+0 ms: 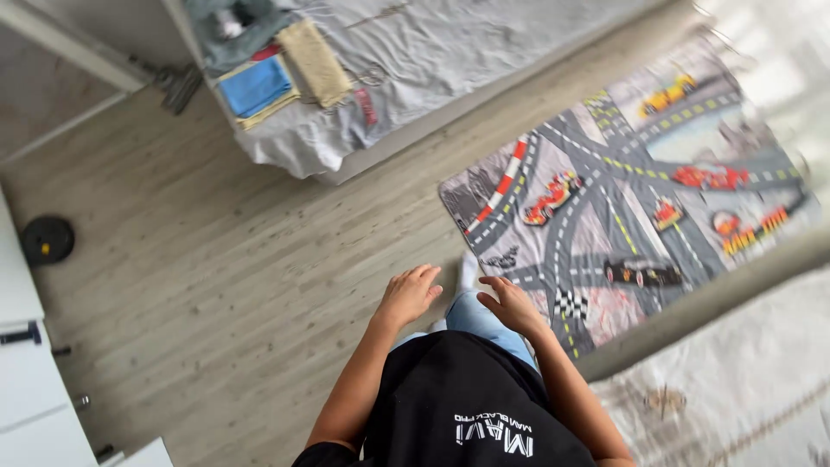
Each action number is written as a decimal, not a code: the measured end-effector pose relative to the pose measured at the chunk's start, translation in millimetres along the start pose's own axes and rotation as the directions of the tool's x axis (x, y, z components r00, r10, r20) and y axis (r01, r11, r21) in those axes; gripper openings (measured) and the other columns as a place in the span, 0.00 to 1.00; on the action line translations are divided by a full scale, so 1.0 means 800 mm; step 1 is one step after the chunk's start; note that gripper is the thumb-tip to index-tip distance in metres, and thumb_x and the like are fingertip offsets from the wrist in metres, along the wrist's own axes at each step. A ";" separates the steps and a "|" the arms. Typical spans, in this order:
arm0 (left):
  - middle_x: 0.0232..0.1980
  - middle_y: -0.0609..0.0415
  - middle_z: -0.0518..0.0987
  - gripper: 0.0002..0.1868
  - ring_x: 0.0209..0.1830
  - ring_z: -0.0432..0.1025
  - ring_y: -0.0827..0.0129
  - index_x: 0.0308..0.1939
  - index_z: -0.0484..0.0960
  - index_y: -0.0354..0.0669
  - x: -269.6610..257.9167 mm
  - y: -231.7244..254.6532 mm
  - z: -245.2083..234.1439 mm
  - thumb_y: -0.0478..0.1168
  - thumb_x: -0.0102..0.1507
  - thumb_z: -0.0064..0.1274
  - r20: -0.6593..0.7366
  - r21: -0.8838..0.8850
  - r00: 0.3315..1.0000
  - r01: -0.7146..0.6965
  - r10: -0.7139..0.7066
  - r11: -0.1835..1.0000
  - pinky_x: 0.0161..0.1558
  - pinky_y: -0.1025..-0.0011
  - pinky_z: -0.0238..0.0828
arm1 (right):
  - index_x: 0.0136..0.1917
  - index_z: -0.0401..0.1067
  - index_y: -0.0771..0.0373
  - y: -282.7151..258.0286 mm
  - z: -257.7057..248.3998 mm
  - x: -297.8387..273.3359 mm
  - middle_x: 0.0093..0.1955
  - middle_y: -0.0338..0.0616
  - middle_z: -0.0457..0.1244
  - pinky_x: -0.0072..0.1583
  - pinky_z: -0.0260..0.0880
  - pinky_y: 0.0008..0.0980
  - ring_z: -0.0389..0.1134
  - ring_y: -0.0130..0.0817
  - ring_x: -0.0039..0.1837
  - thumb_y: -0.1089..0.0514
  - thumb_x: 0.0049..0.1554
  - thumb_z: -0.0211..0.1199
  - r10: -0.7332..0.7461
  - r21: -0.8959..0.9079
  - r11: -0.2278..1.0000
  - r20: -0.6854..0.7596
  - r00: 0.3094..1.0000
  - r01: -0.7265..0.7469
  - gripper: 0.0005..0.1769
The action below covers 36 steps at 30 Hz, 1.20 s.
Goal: The recorder tidies a home by putting away a suitcase, organizing towels and cloths, and folding pants on a bed.
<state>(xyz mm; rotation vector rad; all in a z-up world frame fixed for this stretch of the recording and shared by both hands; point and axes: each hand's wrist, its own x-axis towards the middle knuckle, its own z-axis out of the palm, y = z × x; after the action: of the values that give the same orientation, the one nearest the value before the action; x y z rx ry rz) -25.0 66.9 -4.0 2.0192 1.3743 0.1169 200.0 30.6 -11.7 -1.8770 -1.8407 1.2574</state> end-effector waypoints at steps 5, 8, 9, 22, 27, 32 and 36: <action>0.56 0.51 0.67 0.22 0.54 0.63 0.59 0.54 0.67 0.46 0.078 -0.047 -0.038 0.48 0.58 0.44 -0.064 -0.083 0.985 0.152 -0.157 0.985 0.52 0.62 0.59 | 0.55 0.63 0.62 -0.033 -0.044 0.159 0.51 0.50 0.62 0.51 0.63 0.36 0.66 0.43 0.49 0.48 0.51 0.53 -0.086 -0.026 0.995 0.195 0.977 0.093 0.22; 0.56 0.51 0.69 0.21 0.52 0.65 0.58 0.53 0.67 0.44 0.128 -0.070 -0.077 0.47 0.58 0.43 -0.135 -0.140 0.957 0.237 -0.255 0.961 0.49 0.64 0.63 | 0.55 0.65 0.63 -0.052 -0.073 0.260 0.50 0.51 0.63 0.50 0.63 0.36 0.65 0.43 0.50 0.50 0.51 0.55 -0.239 -0.017 0.969 0.202 0.950 0.248 0.21; 0.55 0.51 0.69 0.21 0.51 0.66 0.58 0.52 0.67 0.43 0.146 -0.074 -0.092 0.47 0.58 0.43 -0.167 -0.158 0.947 0.250 -0.275 0.955 0.47 0.64 0.64 | 0.55 0.65 0.63 -0.060 -0.082 0.294 0.48 0.50 0.64 0.49 0.64 0.36 0.66 0.41 0.49 0.51 0.50 0.55 -0.220 -0.015 0.973 0.231 0.948 0.229 0.21; 0.47 0.50 0.74 0.18 0.38 0.72 0.60 0.51 0.69 0.42 0.245 -0.205 -0.226 0.44 0.59 0.43 -0.342 -0.634 0.620 0.403 -0.706 0.660 0.41 0.67 0.67 | 0.52 0.67 0.66 -0.180 -0.023 0.660 0.43 0.41 0.64 0.49 0.63 0.25 0.63 0.25 0.47 0.54 0.53 0.55 -0.219 0.324 0.942 0.378 0.900 0.093 0.16; 0.46 0.47 0.75 0.17 0.43 0.71 0.56 0.50 0.71 0.41 0.296 -0.299 -0.286 0.44 0.60 0.44 -0.437 -0.585 0.646 0.324 -0.626 0.743 0.42 0.66 0.67 | 0.54 0.66 0.64 -0.223 0.017 0.756 0.42 0.40 0.62 0.46 0.60 0.25 0.59 0.25 0.44 0.53 0.53 0.56 0.005 0.292 0.949 0.366 0.930 -0.120 0.18; 0.48 0.48 0.74 0.19 0.46 0.70 0.59 0.52 0.70 0.42 0.339 -0.380 -0.354 0.45 0.60 0.43 -0.298 -0.682 0.720 0.299 -0.627 0.667 0.43 0.67 0.67 | 0.53 0.65 0.66 -0.228 0.068 0.861 0.46 0.41 0.63 0.49 0.61 0.26 0.61 0.27 0.48 0.53 0.50 0.58 0.080 0.288 0.948 0.193 0.978 -0.135 0.20; 0.52 0.48 0.72 0.20 0.50 0.68 0.59 0.53 0.69 0.41 0.363 -0.416 -0.387 0.46 0.60 0.42 -0.290 -0.744 0.700 0.263 -0.652 0.614 0.43 0.68 0.67 | 0.55 0.62 0.68 -0.222 0.111 0.933 0.49 0.45 0.61 0.52 0.61 0.30 0.61 0.31 0.51 0.51 0.47 0.62 0.227 0.181 0.955 0.074 0.971 -0.236 0.27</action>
<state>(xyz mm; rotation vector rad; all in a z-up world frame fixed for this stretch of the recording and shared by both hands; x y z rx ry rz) -293.8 532.9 -44.5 0.9740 1.8470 0.8692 -102.5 701.2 -247.4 -2.0148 -1.4953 1.5109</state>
